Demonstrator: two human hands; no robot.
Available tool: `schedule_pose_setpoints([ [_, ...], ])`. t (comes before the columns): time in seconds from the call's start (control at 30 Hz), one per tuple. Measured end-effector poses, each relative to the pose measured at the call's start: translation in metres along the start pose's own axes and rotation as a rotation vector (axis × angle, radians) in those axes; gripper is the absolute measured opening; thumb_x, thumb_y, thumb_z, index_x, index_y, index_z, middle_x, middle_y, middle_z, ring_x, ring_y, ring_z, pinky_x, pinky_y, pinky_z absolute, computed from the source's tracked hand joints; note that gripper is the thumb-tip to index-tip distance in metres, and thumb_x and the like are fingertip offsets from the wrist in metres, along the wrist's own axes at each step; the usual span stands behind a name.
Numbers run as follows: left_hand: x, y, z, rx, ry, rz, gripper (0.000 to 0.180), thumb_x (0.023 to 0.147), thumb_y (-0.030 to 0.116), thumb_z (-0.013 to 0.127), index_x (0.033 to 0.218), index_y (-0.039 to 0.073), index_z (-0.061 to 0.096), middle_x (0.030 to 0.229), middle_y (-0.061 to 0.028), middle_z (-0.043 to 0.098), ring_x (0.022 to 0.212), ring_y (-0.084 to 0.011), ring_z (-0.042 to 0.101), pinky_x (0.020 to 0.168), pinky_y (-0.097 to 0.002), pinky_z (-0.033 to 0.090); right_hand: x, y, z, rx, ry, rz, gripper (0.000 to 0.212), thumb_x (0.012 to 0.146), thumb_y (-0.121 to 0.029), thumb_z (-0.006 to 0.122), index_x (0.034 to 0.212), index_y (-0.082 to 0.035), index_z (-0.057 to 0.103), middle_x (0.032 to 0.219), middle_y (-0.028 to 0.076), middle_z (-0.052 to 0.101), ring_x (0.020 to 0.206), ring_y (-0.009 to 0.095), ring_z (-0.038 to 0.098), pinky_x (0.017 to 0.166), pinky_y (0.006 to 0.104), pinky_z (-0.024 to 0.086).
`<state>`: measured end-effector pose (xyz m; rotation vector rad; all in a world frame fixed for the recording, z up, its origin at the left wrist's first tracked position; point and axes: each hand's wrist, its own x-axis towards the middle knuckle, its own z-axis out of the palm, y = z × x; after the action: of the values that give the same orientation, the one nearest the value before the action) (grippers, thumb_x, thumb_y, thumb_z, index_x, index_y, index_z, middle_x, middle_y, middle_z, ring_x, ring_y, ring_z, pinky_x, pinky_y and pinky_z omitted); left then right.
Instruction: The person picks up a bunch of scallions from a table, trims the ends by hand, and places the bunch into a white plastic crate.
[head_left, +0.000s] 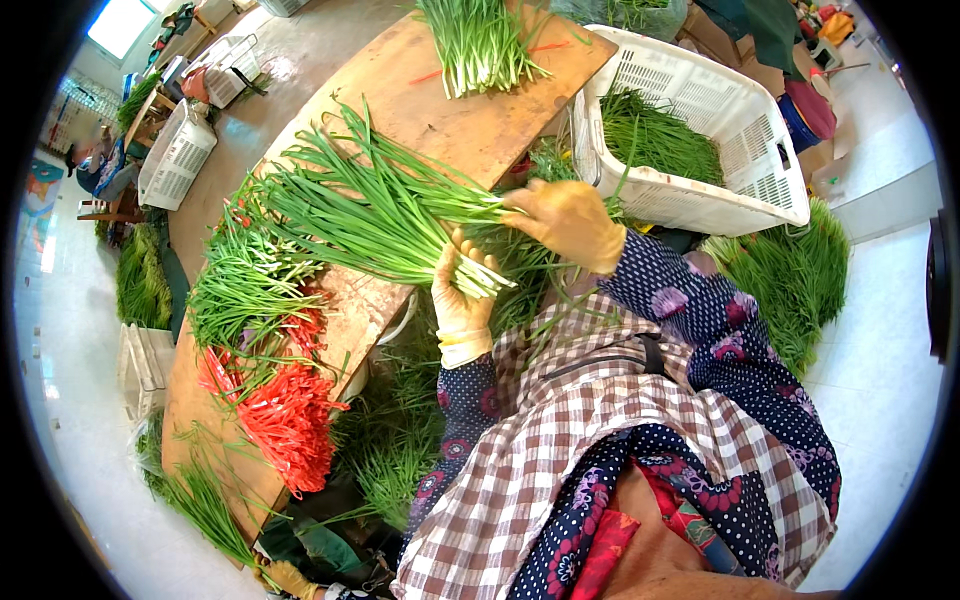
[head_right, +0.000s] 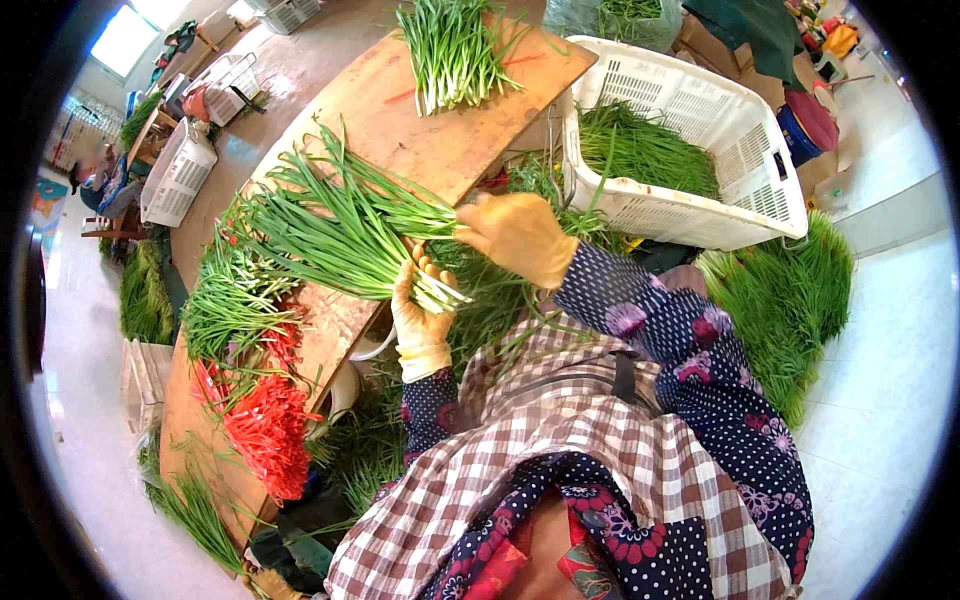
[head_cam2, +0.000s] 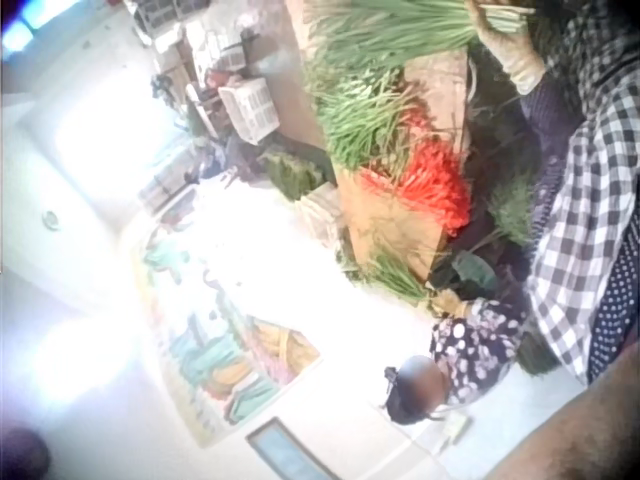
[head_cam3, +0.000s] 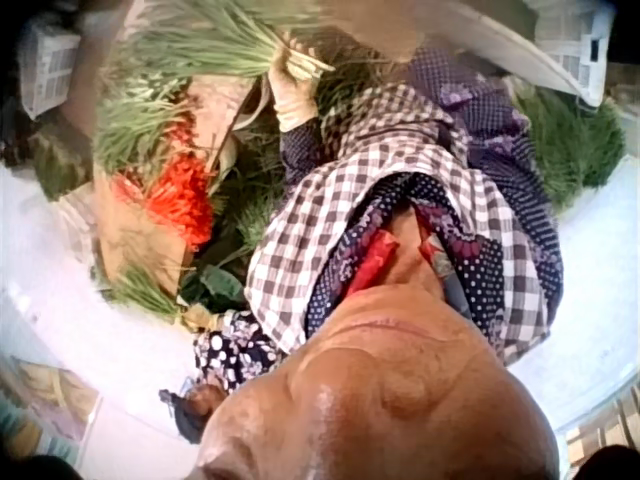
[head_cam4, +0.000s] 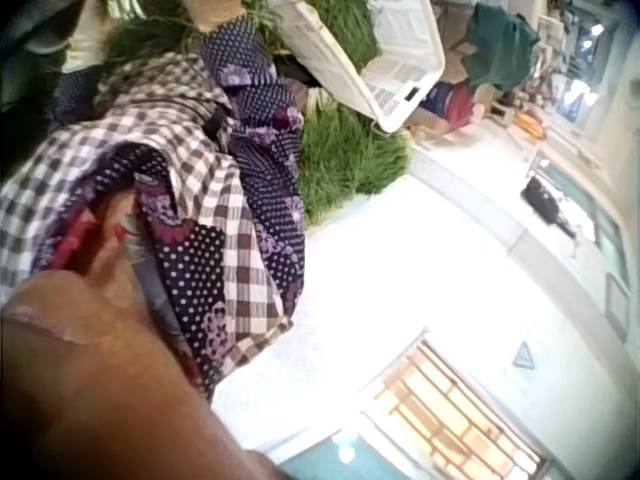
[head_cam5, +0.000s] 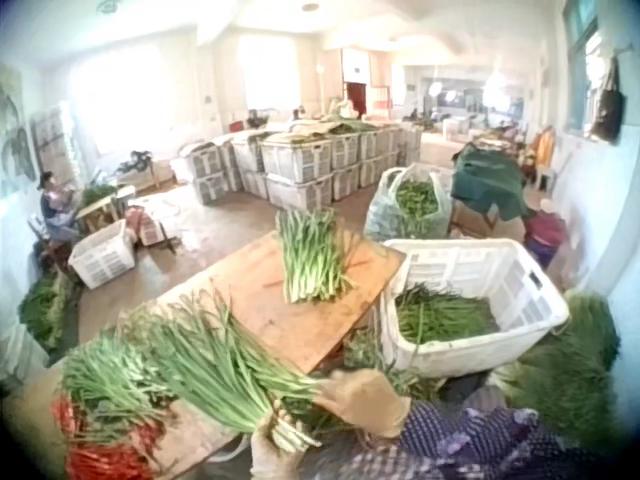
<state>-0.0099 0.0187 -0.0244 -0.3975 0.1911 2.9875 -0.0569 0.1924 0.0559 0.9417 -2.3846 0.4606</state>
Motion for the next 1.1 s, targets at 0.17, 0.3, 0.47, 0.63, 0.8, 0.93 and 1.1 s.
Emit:
schedule_pose_setpoints([
  [0.17, 0.0, 0.004, -0.003, 0.047, -0.06, -0.063, 0.027, 0.086, 0.015, 0.054, 0.109, 0.002, 0.055, 0.071, -0.0028, 0.06, 0.061, -0.0137, 0.057, 0.057, -0.0266, 0.049, 0.021, 0.024, 0.053, -0.478, -0.277, -0.099, 0.009, 0.077, -0.017, 0.058, 0.078, -0.009, 0.062, 0.064, 0.007, 0.057, 0.057, 0.023, 0.058, 0.054, 0.0313, 0.047],
  [0.3, -0.004, 0.027, -0.014, 0.2, 0.017, -0.034, 0.024, 0.085, 0.014, 0.056, 0.105, 0.002, 0.057, 0.069, -0.0026, 0.061, 0.057, -0.0126, 0.058, 0.052, -0.0271, 0.049, 0.027, 0.04, 0.049, 0.313, -0.106, 0.207, 0.018, 0.077, -0.025, 0.059, 0.085, -0.009, 0.064, 0.076, 0.013, 0.062, 0.067, 0.029, 0.061, 0.061, 0.0364, 0.048],
  [0.47, 0.012, 0.008, -0.006, 0.201, 0.037, -0.033, 0.02, 0.081, 0.014, 0.061, 0.097, 0.002, 0.06, 0.076, -0.0055, 0.063, 0.061, -0.0137, 0.061, 0.058, -0.03, 0.053, 0.026, 0.035, 0.057, 0.523, -0.327, 0.305, 0.022, 0.08, -0.027, 0.058, 0.09, -0.009, 0.065, 0.083, 0.014, 0.063, 0.076, 0.028, 0.062, 0.067, 0.0359, 0.048],
  [0.63, 0.028, -0.011, 0.001, 0.185, 0.162, 0.023, 0.013, 0.08, 0.016, 0.063, 0.089, 0.008, 0.059, 0.083, -0.0026, 0.061, 0.076, -0.0135, 0.06, 0.069, -0.0322, 0.048, 0.03, 0.027, 0.054, 0.308, -0.461, 0.107, 0.025, 0.079, -0.024, 0.058, 0.095, -0.006, 0.064, 0.087, 0.014, 0.062, 0.081, 0.028, 0.061, 0.071, 0.035, 0.048],
  [0.8, 0.033, -0.013, -0.003, 0.223, 0.162, 0.037, 0.013, 0.08, 0.017, 0.063, 0.089, 0.009, 0.057, 0.079, -0.0015, 0.058, 0.068, -0.0128, 0.057, 0.065, -0.0307, 0.048, 0.039, 0.011, 0.057, 0.111, -0.556, 0.075, 0.024, 0.076, -0.023, 0.059, 0.089, -0.003, 0.064, 0.086, 0.016, 0.062, 0.082, 0.027, 0.061, 0.073, 0.0342, 0.048],
  [0.93, 0.032, -0.017, 0.001, 0.262, 0.22, 0.078, 0.012, 0.08, 0.018, 0.063, 0.087, 0.01, 0.057, 0.075, 0.0003, 0.057, 0.064, -0.0115, 0.054, 0.061, -0.0293, 0.047, 0.056, 0.004, 0.05, 0.263, -0.744, 0.308, 0.025, 0.071, -0.023, 0.063, 0.087, -0.003, 0.064, 0.084, 0.015, 0.063, 0.08, 0.027, 0.061, 0.071, 0.0335, 0.047],
  [1.1, 0.038, -0.019, 0.005, 0.283, 0.27, 0.113, 0.009, 0.079, 0.019, 0.064, 0.081, 0.012, 0.057, 0.071, 0.0036, 0.056, 0.063, -0.01, 0.053, 0.059, -0.0285, 0.044, 0.042, 0.026, 0.047, 0.864, -0.574, 0.636, 0.021, 0.073, -0.021, 0.064, 0.082, -0.003, 0.065, 0.062, 0.009, 0.061, 0.053, 0.014, 0.056, 0.051, 0.0266, 0.044],
])
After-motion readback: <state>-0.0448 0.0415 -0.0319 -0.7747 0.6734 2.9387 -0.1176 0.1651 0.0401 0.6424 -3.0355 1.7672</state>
